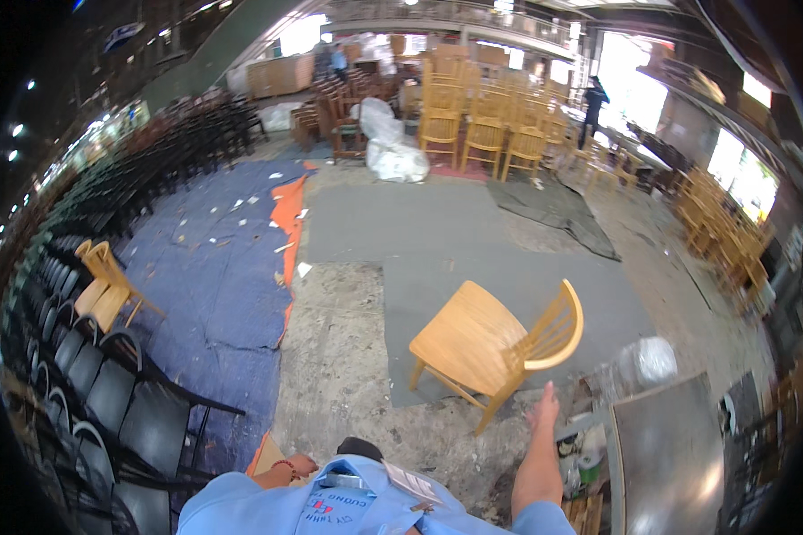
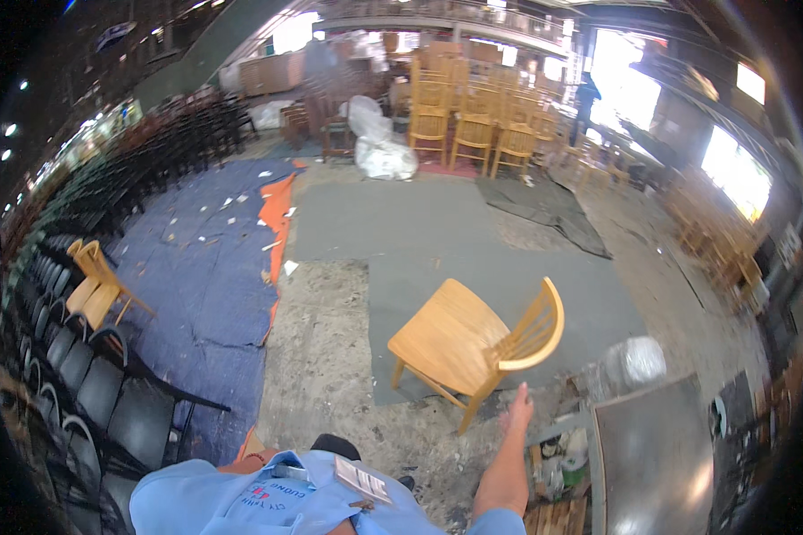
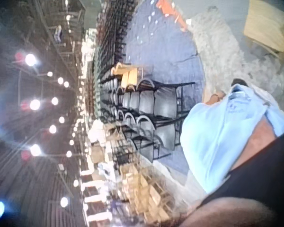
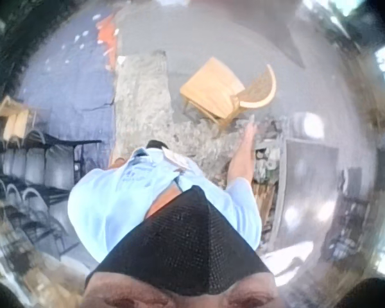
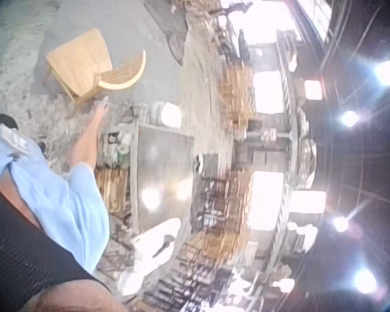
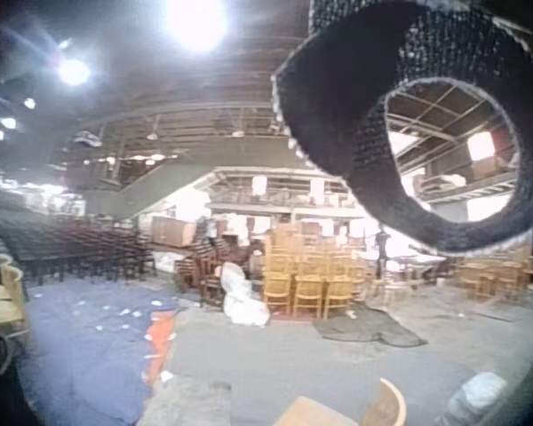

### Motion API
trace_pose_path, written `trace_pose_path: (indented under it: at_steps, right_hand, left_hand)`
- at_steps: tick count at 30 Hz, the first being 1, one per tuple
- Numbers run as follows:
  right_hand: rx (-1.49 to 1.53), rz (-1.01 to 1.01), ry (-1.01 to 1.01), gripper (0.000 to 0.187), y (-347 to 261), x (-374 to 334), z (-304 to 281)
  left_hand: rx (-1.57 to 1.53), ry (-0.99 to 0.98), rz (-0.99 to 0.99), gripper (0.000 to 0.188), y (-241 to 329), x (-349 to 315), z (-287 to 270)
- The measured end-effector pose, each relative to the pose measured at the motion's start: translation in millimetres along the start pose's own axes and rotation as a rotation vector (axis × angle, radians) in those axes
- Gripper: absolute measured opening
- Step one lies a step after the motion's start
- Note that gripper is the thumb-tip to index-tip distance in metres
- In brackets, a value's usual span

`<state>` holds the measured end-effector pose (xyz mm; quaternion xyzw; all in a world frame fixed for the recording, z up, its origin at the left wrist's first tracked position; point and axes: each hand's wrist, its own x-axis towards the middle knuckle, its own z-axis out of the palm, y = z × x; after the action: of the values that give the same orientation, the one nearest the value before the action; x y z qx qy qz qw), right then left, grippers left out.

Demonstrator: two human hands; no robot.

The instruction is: The person picks up wooden chairs, places them on a metal workbench, and uses a handheld rotary sander to smooth the legs and frame. The person then wipes the sanded areas with a cloth and moves the chairs to a staging area.

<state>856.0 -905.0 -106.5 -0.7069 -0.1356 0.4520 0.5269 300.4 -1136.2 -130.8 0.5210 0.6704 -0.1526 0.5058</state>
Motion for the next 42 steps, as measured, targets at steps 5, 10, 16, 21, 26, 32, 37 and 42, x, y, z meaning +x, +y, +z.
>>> trace_pose_path:
  at_steps: [5,10,16,21,26,32,37,42]
  right_hand:
    - [-0.066,0.002,0.035,0.083,-74,32,64]
    - [0.276,-0.231,-0.099,0.068,-60,86,71]
    - [0.017,-0.456,0.223,0.056,-65,116,99]
    - [-0.071,-0.385,-0.048,0.060,-128,75,235]
    - [-0.509,-0.642,-0.114,0.070,-107,25,325]
    - [-0.825,-0.363,-0.176,0.069,-67,-45,291]
    - [-0.913,-0.426,-0.262,0.067,-94,-37,289]
    - [-0.880,-0.402,-0.236,0.065,-164,-22,291]
  left_hand:
    - [0.575,-0.078,0.285,0.035,24,35,-43]
    - [0.112,0.039,0.077,0.040,73,109,-143]
    - [0.110,0.100,0.165,0.046,152,205,-268]
    - [-0.310,0.227,0.536,0.070,262,274,-363]
    - [-0.759,0.352,0.781,0.081,383,298,-435]
    - [-1.470,0.075,0.689,0.089,364,311,-371]
    - [-1.642,0.054,0.846,0.087,339,323,-367]
    - [-1.355,0.232,0.655,0.083,332,326,-379]
